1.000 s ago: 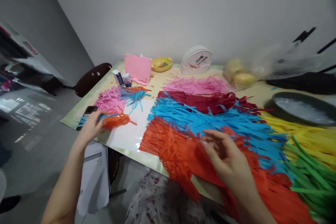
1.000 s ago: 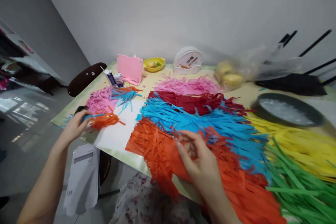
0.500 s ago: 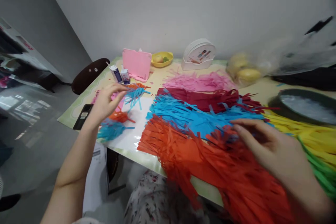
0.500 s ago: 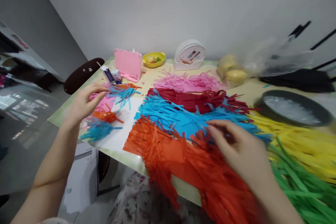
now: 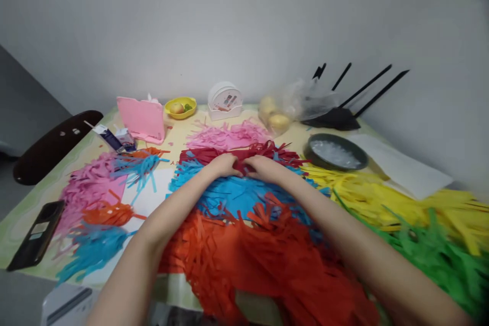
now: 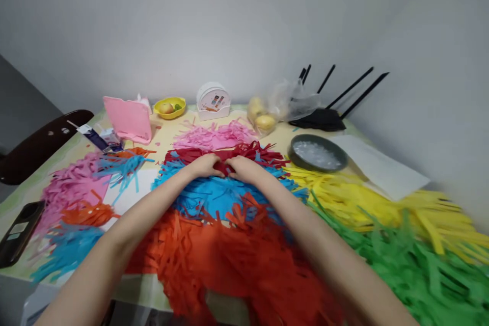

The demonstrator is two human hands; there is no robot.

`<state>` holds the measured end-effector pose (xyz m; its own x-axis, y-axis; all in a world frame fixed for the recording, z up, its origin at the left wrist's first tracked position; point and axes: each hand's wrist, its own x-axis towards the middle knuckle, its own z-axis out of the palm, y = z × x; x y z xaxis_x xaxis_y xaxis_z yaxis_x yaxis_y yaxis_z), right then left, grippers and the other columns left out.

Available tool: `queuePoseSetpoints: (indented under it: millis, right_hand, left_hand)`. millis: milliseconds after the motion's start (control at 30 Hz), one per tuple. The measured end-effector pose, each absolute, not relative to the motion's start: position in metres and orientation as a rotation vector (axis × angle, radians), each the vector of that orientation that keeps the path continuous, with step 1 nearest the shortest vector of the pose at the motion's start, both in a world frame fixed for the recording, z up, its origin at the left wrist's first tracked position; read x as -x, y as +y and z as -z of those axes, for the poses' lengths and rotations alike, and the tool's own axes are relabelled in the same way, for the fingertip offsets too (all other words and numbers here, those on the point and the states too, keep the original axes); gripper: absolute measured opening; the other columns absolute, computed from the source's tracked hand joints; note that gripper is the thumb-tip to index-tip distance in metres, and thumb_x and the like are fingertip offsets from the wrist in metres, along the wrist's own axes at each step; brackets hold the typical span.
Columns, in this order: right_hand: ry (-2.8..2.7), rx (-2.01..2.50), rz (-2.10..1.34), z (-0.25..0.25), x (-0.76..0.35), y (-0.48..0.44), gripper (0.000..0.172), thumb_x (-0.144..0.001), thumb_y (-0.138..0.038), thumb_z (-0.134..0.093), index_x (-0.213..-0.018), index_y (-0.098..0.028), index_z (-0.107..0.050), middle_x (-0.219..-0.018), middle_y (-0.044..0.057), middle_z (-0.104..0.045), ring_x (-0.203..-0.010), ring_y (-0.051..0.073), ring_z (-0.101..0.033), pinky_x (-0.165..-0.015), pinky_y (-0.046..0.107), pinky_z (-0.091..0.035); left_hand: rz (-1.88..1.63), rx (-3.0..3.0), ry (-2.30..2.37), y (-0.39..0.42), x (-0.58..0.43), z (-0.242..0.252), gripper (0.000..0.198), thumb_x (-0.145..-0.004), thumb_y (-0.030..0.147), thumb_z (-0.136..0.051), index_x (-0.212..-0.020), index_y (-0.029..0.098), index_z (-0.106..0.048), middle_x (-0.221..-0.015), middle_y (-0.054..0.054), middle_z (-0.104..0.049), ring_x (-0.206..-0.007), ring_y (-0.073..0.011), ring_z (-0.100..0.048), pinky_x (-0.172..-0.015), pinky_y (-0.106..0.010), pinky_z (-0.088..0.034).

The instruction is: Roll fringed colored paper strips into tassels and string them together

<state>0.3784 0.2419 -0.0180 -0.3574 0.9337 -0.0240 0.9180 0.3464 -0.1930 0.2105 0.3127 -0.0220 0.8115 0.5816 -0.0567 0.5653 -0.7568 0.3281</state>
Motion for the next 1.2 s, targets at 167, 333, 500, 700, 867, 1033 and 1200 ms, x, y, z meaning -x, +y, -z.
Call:
queuePoseSetpoints:
  millis: [167, 333, 500, 700, 867, 1033, 1200]
  right_hand:
    - [-2.547, 1.683, -0.274, 0.026, -0.394, 0.242, 0.020, -0.081, -0.016, -0.065, -0.099, -0.013, -0.070, -0.103, 0.014, -0.070, -0.101, 0.026, -0.062, -0.089, 0.032, -0.044]
    - [-2.512, 1.699, -0.269, 0.024, -0.401, 0.249, 0.013, -0.083, -0.015, -0.062, -0.091, -0.014, -0.071, -0.095, 0.013, -0.071, -0.091, 0.024, -0.064, -0.080, 0.029, -0.045]
    - [-2.435, 1.706, -0.228, 0.015, -0.403, 0.250, 0.011, -0.084, -0.013, -0.059, -0.084, -0.016, -0.070, -0.088, 0.008, -0.072, -0.084, 0.020, -0.064, -0.077, 0.027, -0.044]
    - [-2.240, 1.742, -0.018, 0.006, -0.369, 0.220, 0.028, -0.096, -0.020, -0.041, -0.105, -0.009, -0.065, -0.110, 0.020, -0.065, -0.107, 0.028, -0.055, -0.097, 0.041, -0.038]
    - [-2.242, 1.814, -0.092, 0.035, -0.332, 0.214, 0.032, -0.091, -0.017, -0.055, -0.122, -0.007, -0.059, -0.124, 0.019, -0.060, -0.115, 0.026, -0.056, -0.099, 0.040, -0.044]
    - [-2.154, 1.975, -0.192, 0.046, -0.327, 0.234, 0.035, -0.093, -0.033, -0.059, -0.123, -0.015, -0.057, -0.124, 0.010, -0.059, -0.106, 0.023, -0.061, -0.090, 0.044, -0.052]
    - [-2.090, 1.989, -0.275, 0.031, -0.328, 0.228, 0.033, -0.094, -0.033, -0.058, -0.122, -0.016, -0.058, -0.121, 0.010, -0.061, -0.102, 0.021, -0.063, -0.087, 0.042, -0.054]
  left_hand:
    - [-0.058, -2.658, 0.829, 0.317, -0.207, 0.030, 0.056, -0.071, 0.042, -0.075, -0.114, 0.009, -0.063, -0.112, -0.018, -0.068, -0.100, -0.0303, -0.063, -0.084, -0.034, -0.048]
    - [-0.025, -2.643, 0.810, 0.324, -0.207, 0.024, 0.046, -0.074, 0.039, -0.073, -0.110, 0.012, -0.065, -0.108, -0.014, -0.070, -0.095, -0.0264, -0.065, -0.079, -0.031, -0.048]
    - [-0.039, -2.648, 0.832, 0.322, -0.206, 0.018, 0.037, -0.076, 0.040, -0.071, -0.103, 0.015, -0.066, -0.100, -0.008, -0.072, -0.088, -0.0220, -0.065, -0.075, -0.028, -0.048]
    - [-0.410, -2.640, 1.207, 0.308, -0.214, 0.009, 0.019, -0.082, 0.015, -0.052, -0.096, 0.013, -0.065, -0.106, -0.015, -0.065, -0.107, -0.0288, -0.056, -0.092, -0.040, -0.042]
    - [-0.811, -2.494, 1.427, 0.305, -0.208, -0.019, 0.011, -0.079, 0.016, -0.053, -0.086, 0.017, -0.061, -0.099, -0.012, -0.064, -0.103, -0.0281, -0.054, -0.091, -0.040, -0.040]
    - [-1.211, -2.230, 1.592, 0.325, -0.178, -0.071, 0.008, -0.080, 0.016, -0.049, -0.080, 0.017, -0.057, -0.088, -0.007, -0.063, -0.091, -0.0220, -0.056, -0.081, -0.033, -0.040]
    - [-1.648, -1.868, 1.636, 0.355, -0.119, -0.158, 0.012, -0.082, 0.014, -0.046, -0.071, 0.018, -0.049, -0.071, 0.001, -0.055, -0.072, -0.0143, -0.052, -0.068, -0.026, -0.038]
